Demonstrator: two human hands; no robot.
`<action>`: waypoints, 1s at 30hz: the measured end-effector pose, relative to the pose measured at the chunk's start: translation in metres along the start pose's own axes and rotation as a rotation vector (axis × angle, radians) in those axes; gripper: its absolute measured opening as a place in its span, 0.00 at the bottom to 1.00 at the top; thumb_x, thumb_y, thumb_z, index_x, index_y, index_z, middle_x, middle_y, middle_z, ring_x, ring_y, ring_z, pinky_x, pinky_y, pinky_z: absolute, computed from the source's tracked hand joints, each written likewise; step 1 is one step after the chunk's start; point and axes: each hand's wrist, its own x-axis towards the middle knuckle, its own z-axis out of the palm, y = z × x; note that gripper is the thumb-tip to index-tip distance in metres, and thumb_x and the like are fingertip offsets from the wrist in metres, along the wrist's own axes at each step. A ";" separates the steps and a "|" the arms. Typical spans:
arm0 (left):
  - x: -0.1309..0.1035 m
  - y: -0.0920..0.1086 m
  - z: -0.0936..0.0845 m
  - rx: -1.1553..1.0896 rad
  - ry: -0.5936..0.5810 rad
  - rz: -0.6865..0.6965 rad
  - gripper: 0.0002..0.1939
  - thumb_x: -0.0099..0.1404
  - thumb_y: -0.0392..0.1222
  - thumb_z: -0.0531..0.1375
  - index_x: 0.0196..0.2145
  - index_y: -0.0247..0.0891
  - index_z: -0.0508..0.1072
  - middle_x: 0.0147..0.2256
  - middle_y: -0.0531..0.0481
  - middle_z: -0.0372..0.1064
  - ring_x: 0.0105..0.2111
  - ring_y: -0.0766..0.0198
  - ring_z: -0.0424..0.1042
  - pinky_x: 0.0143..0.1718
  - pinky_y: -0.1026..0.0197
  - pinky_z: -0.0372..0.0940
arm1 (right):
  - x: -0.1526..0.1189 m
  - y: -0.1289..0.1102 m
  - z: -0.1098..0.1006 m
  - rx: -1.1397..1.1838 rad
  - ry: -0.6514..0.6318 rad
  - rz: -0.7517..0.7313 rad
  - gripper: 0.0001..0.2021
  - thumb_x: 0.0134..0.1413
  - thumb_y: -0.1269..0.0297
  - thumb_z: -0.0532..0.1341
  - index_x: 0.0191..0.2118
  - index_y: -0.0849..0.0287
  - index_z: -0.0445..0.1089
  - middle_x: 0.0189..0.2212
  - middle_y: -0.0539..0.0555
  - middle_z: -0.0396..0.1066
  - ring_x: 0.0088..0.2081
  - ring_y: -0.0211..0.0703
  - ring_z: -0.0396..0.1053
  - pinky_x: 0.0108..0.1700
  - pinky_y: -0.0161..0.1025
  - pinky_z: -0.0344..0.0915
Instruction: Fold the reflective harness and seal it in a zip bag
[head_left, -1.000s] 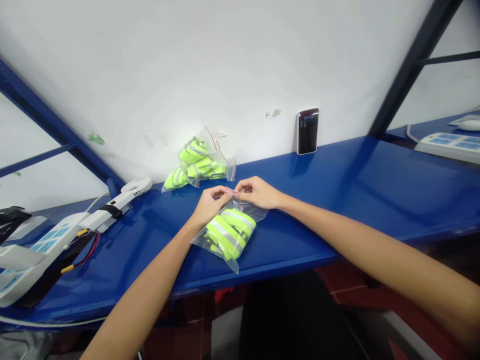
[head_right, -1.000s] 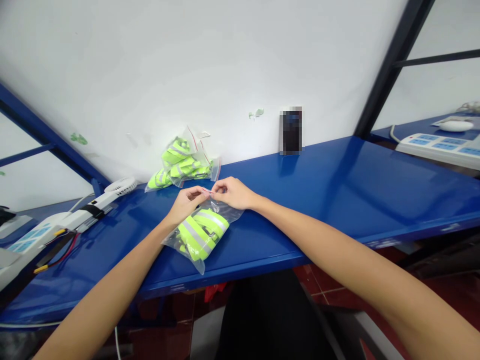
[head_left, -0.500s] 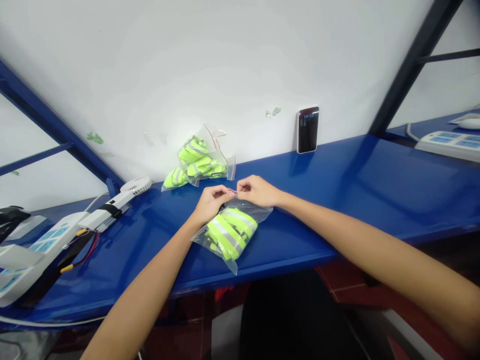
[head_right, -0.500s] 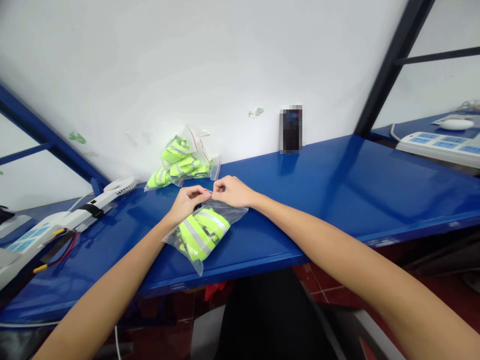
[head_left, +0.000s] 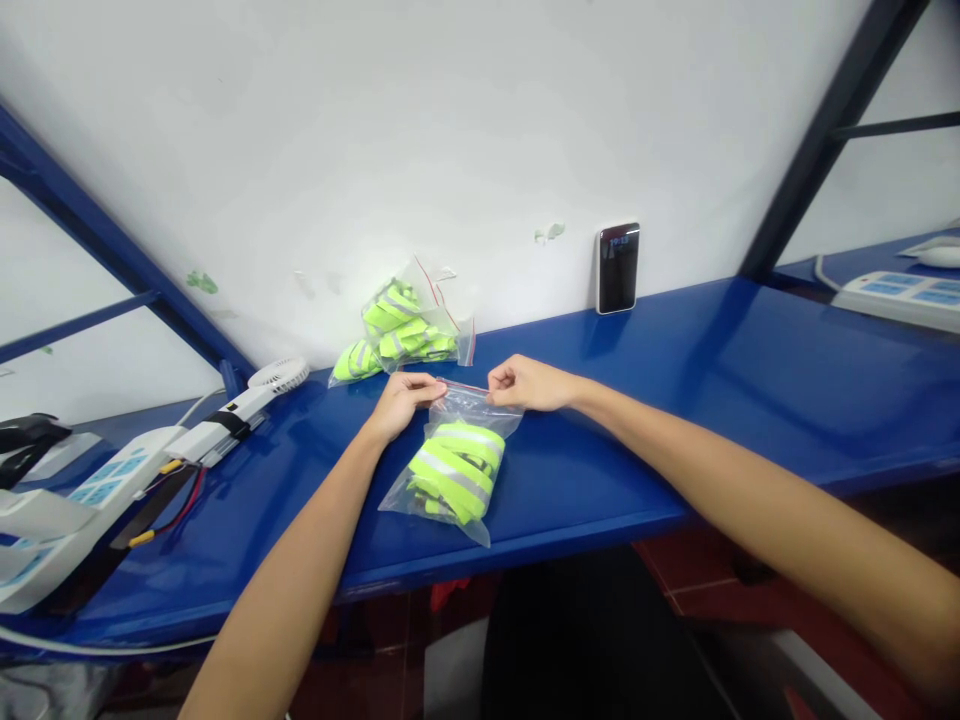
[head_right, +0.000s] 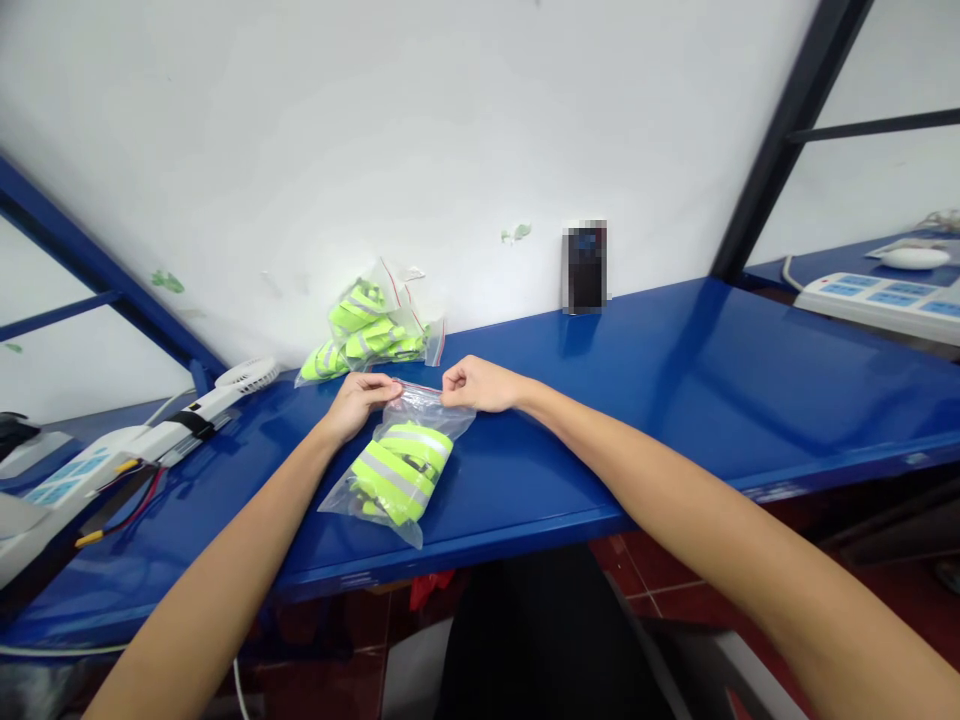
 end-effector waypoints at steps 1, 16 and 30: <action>0.000 -0.001 -0.002 0.002 0.006 -0.003 0.14 0.48 0.49 0.72 0.22 0.35 0.77 0.21 0.51 0.70 0.23 0.67 0.67 0.28 0.63 0.60 | -0.001 0.002 -0.002 0.012 -0.026 0.003 0.06 0.47 0.66 0.59 0.23 0.60 0.65 0.18 0.44 0.59 0.21 0.31 0.53 0.24 0.32 0.50; -0.003 0.000 -0.013 0.138 0.040 0.022 0.17 0.49 0.52 0.70 0.22 0.35 0.76 0.19 0.53 0.66 0.20 0.70 0.60 0.23 0.65 0.56 | -0.012 0.005 -0.023 -0.001 -0.243 0.089 0.17 0.60 0.53 0.59 0.27 0.61 0.63 0.18 0.45 0.60 0.18 0.31 0.60 0.23 0.31 0.56; -0.010 0.004 0.003 0.277 -0.040 0.083 0.17 0.58 0.54 0.65 0.31 0.35 0.75 0.28 0.50 0.73 0.27 0.65 0.69 0.29 0.65 0.62 | 0.001 0.013 -0.003 0.131 -0.034 0.109 0.15 0.64 0.57 0.55 0.36 0.62 0.72 0.18 0.47 0.64 0.16 0.33 0.62 0.16 0.30 0.62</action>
